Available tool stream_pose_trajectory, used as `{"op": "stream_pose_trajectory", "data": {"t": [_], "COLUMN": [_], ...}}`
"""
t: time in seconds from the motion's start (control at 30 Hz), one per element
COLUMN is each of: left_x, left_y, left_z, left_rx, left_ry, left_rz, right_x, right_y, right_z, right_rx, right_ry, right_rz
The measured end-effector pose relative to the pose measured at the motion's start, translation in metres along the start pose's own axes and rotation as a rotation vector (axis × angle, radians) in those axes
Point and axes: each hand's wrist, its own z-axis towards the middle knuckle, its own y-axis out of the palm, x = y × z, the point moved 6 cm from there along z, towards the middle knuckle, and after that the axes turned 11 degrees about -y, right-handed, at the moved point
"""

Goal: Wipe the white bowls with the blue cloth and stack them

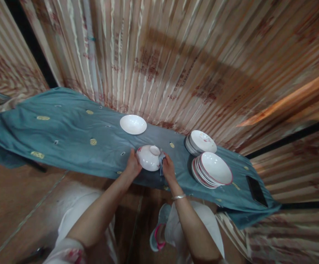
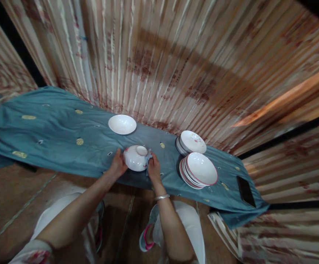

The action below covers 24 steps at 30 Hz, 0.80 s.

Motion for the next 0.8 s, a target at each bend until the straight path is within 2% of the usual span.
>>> {"op": "stream_pose_trajectory", "data": {"t": [0.1,0.4,0.8], "left_x": [-0.001,-0.002,-0.001], "left_y": [0.0,0.007,0.007], "left_z": [-0.002,-0.008,-0.01], "left_rx": [0.044,0.025,0.031], "left_ry": [0.003,0.002,0.033], "left_rz": [-0.004,0.035,0.051], "right_x": [-0.002,-0.019,-0.042], "right_y": [0.005,0.02,0.036], "right_z": [-0.02,-0.052,-0.086], "right_rx": [0.07,0.164,0.076], "right_ry": [-0.01,-0.067,-0.222], "right_rz": [-0.084,-0.175,-0.371]}}
